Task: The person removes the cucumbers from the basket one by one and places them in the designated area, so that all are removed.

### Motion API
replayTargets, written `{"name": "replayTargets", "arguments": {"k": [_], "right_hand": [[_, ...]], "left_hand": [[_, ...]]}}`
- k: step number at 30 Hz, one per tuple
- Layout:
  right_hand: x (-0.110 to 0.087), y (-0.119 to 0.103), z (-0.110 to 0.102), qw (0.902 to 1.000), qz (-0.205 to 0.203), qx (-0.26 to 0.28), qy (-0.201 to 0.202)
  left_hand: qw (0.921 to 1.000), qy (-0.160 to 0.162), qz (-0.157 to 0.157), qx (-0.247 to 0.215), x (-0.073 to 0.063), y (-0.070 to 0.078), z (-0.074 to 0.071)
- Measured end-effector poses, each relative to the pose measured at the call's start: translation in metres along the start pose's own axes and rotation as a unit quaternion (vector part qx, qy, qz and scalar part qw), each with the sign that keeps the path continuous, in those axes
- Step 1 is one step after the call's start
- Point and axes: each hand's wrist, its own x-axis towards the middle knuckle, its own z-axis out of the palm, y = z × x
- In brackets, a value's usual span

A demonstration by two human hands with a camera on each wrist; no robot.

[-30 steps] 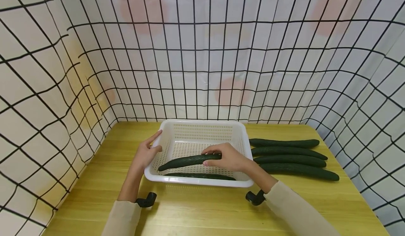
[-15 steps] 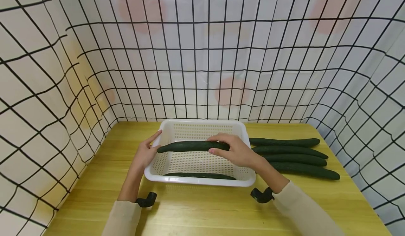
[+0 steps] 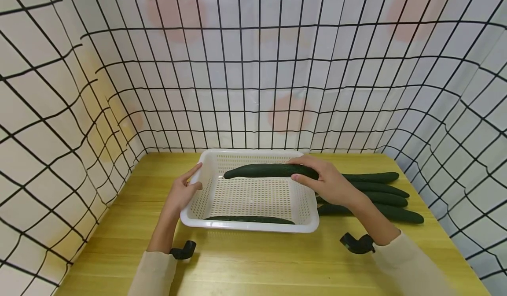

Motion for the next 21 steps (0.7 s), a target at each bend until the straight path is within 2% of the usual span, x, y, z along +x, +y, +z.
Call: {"name": "replayTargets", "arguments": {"k": [14, 21], "right_hand": [[-0.065, 0.063, -0.041, 0.996, 0.056, -0.056, 0.04], [-0.098, 0.087, -0.053, 0.9911, 0.063, -0.102, 0.058]], "left_hand": [[1.0, -0.002, -0.002, 0.003, 0.005, -0.003, 0.001], [1.0, -0.005, -0.003, -0.004, 0.002, -0.004, 0.0]]}}
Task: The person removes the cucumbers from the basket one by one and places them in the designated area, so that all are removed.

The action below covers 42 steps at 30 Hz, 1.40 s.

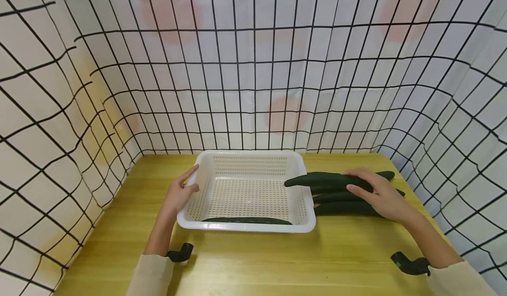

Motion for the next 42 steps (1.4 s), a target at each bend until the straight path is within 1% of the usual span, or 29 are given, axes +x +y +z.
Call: {"name": "replayTargets", "arguments": {"k": [5, 8, 11, 15, 17, 20, 22, 23, 26, 29, 32, 34, 37, 40, 42], "right_hand": [[-0.017, 0.023, -0.008, 0.9999, 0.016, -0.001, -0.005], [-0.027, 0.035, -0.016, 0.9994, 0.033, -0.001, -0.01], [-0.037, 0.046, -0.023, 0.9984, 0.05, 0.007, -0.027], [-0.051, 0.059, -0.028, 0.9967, 0.071, 0.019, -0.035], [-0.057, 0.066, -0.029, 0.9963, 0.077, 0.011, -0.036], [-0.064, 0.073, -0.027, 0.996, 0.077, -0.009, -0.044], [-0.068, 0.076, -0.022, 0.9961, 0.074, -0.025, -0.04], [-0.069, 0.076, -0.019, 0.9963, 0.071, -0.025, -0.042], [-0.068, 0.076, -0.005, 0.9975, 0.05, -0.023, -0.043], [-0.066, 0.077, 0.011, 0.9984, 0.028, -0.018, -0.047], [-0.07, 0.077, 0.023, 0.9985, 0.018, -0.032, -0.04], [-0.074, 0.077, 0.027, 0.9983, 0.019, -0.043, -0.035], [-0.079, 0.077, 0.028, 0.9975, 0.031, -0.053, -0.036], [-0.081, 0.076, 0.026, 0.9963, 0.039, -0.063, -0.043], [-0.081, 0.076, 0.026, 0.9957, 0.035, -0.075, -0.042]], "left_hand": [[0.9999, 0.009, 0.001, 0.004, -0.004, 0.001, -0.002], [0.9999, 0.011, 0.007, 0.005, -0.003, 0.003, -0.001], [0.9999, 0.011, 0.01, 0.004, -0.002, 0.005, 0.0], [0.9999, 0.009, 0.011, 0.003, -0.001, 0.005, 0.002], [0.9999, 0.009, 0.011, 0.002, -0.002, 0.005, 0.003], [0.9999, 0.011, 0.011, 0.003, -0.001, 0.005, 0.004], [0.9999, 0.008, 0.012, 0.001, -0.001, 0.004, 0.004], [0.9999, 0.006, 0.012, 0.002, -0.001, 0.004, 0.004], [1.0, 0.005, 0.008, 0.001, -0.005, 0.001, -0.001], [0.9999, 0.012, 0.0, 0.003, -0.01, -0.001, -0.008], [0.9999, 0.012, -0.002, 0.004, -0.012, -0.001, -0.01], [1.0, 0.006, -0.001, 0.001, -0.012, 0.0, -0.008], [1.0, 0.004, -0.001, -0.003, -0.009, 0.0, -0.003], [1.0, 0.005, 0.0, -0.007, -0.006, 0.0, 0.0], [1.0, 0.006, 0.002, -0.006, -0.003, 0.0, 0.001]]}}
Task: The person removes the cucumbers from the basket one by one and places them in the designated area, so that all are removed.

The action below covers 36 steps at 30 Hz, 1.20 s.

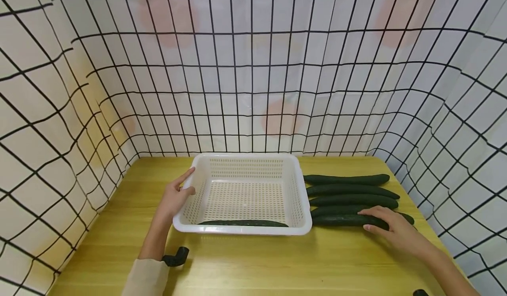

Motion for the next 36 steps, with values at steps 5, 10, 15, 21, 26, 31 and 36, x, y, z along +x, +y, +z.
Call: {"name": "replayTargets", "arguments": {"k": [5, 10, 15, 21, 26, 31, 36], "right_hand": [[0.004, 0.0, 0.004, 0.9977, -0.046, -0.035, 0.034], [0.005, 0.0, 0.009, 0.9952, -0.067, -0.054, 0.047], [0.009, -0.002, 0.01, 0.9957, -0.052, -0.065, 0.039], [0.017, -0.011, 0.003, 0.9975, -0.044, -0.041, 0.038], [0.031, -0.022, -0.002, 0.9986, -0.032, -0.019, 0.037], [0.053, -0.041, -0.006, 0.9994, -0.019, 0.023, 0.02], [0.078, -0.067, -0.003, 0.9976, -0.031, 0.057, 0.024]], "left_hand": [[1.0, 0.002, -0.003, 0.004, 0.003, 0.0, 0.0], [0.9999, 0.003, -0.004, 0.009, 0.002, 0.002, -0.001], [0.9999, 0.005, 0.0, 0.009, 0.001, 0.004, 0.0], [0.9999, 0.007, 0.001, 0.009, 0.0, 0.006, 0.001], [0.9999, 0.009, -0.004, 0.013, 0.0, 0.006, 0.001], [0.9999, 0.008, -0.004, 0.008, 0.0, 0.004, 0.002], [0.9999, 0.008, -0.003, 0.009, -0.001, 0.002, 0.001]]}}
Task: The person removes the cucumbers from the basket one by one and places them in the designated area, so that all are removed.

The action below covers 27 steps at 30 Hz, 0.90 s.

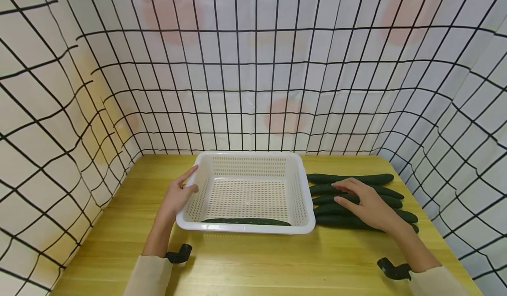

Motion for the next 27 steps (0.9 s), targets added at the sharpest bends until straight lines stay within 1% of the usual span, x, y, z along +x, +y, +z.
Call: {"name": "replayTargets", "arguments": {"k": [5, 10, 19, 27], "right_hand": [[0.026, -0.029, 0.012, 0.999, -0.032, 0.032, 0.004], [0.046, -0.058, 0.025, 0.9956, -0.058, 0.072, -0.019], [0.064, -0.097, 0.048, 0.9892, -0.06, 0.108, -0.079], [0.081, -0.12, 0.068, 0.9784, -0.087, 0.132, -0.133]], "left_hand": [[1.0, 0.0, 0.001, -0.003, 0.001, -0.001, 0.001], [1.0, 0.0, 0.0, 0.001, 0.002, -0.002, 0.001], [1.0, 0.001, 0.001, -0.001, 0.0, -0.001, 0.002], [1.0, 0.001, -0.005, -0.003, 0.002, -0.002, 0.002]]}}
